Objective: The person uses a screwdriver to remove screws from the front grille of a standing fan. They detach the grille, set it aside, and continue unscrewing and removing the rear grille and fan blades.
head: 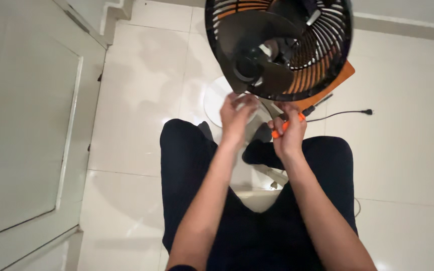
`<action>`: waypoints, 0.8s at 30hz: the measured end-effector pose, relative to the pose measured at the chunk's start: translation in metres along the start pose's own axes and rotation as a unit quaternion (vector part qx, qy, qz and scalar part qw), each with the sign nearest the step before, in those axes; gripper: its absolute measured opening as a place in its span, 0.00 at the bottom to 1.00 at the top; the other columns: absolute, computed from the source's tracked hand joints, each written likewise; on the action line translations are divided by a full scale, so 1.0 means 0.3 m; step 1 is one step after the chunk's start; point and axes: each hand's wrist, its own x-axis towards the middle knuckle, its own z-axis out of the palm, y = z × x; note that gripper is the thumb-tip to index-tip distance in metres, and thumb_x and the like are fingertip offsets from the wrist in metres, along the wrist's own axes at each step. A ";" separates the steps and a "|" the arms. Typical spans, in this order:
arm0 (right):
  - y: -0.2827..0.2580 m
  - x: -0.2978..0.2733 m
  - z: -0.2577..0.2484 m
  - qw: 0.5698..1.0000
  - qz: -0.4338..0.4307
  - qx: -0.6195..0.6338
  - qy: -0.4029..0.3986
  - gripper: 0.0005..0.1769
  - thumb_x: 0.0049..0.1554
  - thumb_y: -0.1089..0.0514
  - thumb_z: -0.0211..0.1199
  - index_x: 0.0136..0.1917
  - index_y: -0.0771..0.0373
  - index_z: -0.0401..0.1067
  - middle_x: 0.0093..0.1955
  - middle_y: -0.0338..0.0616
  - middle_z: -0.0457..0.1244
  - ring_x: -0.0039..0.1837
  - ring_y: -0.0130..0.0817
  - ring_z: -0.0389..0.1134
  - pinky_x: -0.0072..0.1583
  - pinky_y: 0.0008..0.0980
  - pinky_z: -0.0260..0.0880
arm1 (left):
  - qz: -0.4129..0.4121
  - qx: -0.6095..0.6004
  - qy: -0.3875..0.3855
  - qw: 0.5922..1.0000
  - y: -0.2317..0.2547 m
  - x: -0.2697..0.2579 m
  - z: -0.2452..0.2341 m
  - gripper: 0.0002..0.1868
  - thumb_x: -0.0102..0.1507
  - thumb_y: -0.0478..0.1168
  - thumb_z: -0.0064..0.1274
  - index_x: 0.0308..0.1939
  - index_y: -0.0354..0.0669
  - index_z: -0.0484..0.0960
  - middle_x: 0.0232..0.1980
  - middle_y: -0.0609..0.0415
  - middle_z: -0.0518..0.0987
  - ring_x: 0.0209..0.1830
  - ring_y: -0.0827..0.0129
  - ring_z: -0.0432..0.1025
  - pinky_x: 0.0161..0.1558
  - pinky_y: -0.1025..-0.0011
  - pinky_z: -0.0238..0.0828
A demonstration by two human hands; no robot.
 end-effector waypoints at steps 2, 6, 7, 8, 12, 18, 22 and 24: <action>0.008 0.013 0.001 0.998 -0.015 0.008 -0.053 0.14 0.63 0.55 0.51 0.59 0.65 0.65 0.58 0.46 0.66 0.30 0.22 0.51 0.44 0.30 0.63 | -0.004 -0.008 -0.018 1.000 -0.009 -0.019 0.043 0.21 0.59 0.28 0.58 0.55 0.28 0.70 0.47 0.47 0.80 0.44 0.69 0.77 0.47 0.72 0.78; 0.042 0.045 -0.001 0.995 -0.002 0.051 -0.090 0.14 0.65 0.55 0.50 0.60 0.64 0.65 0.57 0.45 0.63 0.30 0.22 0.51 0.44 0.29 0.61 | -0.009 -0.003 -0.033 0.999 -0.012 -0.039 0.085 0.20 0.62 0.32 0.63 0.54 0.26 0.73 0.39 0.49 0.79 0.30 0.72 0.73 0.29 0.76 0.68; 0.045 0.052 0.001 0.995 0.008 0.052 -0.083 0.14 0.65 0.55 0.49 0.59 0.64 0.66 0.57 0.45 0.64 0.30 0.22 0.50 0.44 0.29 0.60 | -0.003 -0.017 -0.036 0.999 -0.004 -0.040 0.087 0.20 0.62 0.31 0.63 0.53 0.26 0.73 0.38 0.49 0.79 0.29 0.73 0.73 0.29 0.76 0.68; 0.043 0.057 -0.001 0.996 0.016 0.052 -0.076 0.14 0.65 0.55 0.49 0.59 0.65 0.66 0.56 0.45 0.64 0.30 0.21 0.50 0.43 0.28 0.59 | 0.001 -0.032 -0.040 0.999 0.001 -0.041 0.091 0.19 0.62 0.31 0.63 0.53 0.27 0.73 0.37 0.50 0.78 0.28 0.74 0.73 0.28 0.76 0.67; 0.039 0.085 -0.014 0.989 0.056 0.110 -0.076 0.11 0.65 0.56 0.49 0.56 0.63 0.65 0.53 0.42 0.64 0.30 0.21 0.51 0.43 0.27 0.58 | 0.005 -0.054 -0.058 0.997 0.004 -0.039 0.093 0.17 0.61 0.30 0.62 0.50 0.27 0.73 0.35 0.50 0.78 0.24 0.72 0.73 0.27 0.75 0.67; 0.035 0.093 -0.025 0.988 0.074 0.103 -0.089 0.09 0.65 0.59 0.50 0.55 0.66 0.66 0.50 0.40 0.63 0.30 0.20 0.52 0.44 0.26 0.59 | 0.011 -0.030 -0.048 0.998 -0.008 -0.032 0.081 0.18 0.63 0.28 0.62 0.52 0.26 0.72 0.38 0.47 0.79 0.29 0.70 0.74 0.31 0.75 0.70; 0.033 0.094 -0.026 0.991 0.073 0.075 -0.087 0.10 0.65 0.60 0.50 0.55 0.67 0.68 0.46 0.41 0.64 0.29 0.19 0.51 0.42 0.25 0.59 | 0.007 -0.032 -0.039 0.999 -0.016 -0.029 0.082 0.18 0.63 0.30 0.60 0.53 0.27 0.71 0.43 0.45 0.82 0.41 0.68 0.80 0.36 0.76 0.73; 0.041 0.091 -0.027 0.991 0.066 0.072 -0.091 0.10 0.67 0.59 0.50 0.55 0.68 0.68 0.43 0.41 0.64 0.30 0.19 0.52 0.42 0.25 0.59 | 0.014 -0.026 -0.030 0.999 -0.018 -0.034 0.081 0.19 0.63 0.30 0.61 0.54 0.26 0.71 0.44 0.44 0.82 0.42 0.65 0.81 0.35 0.76 0.72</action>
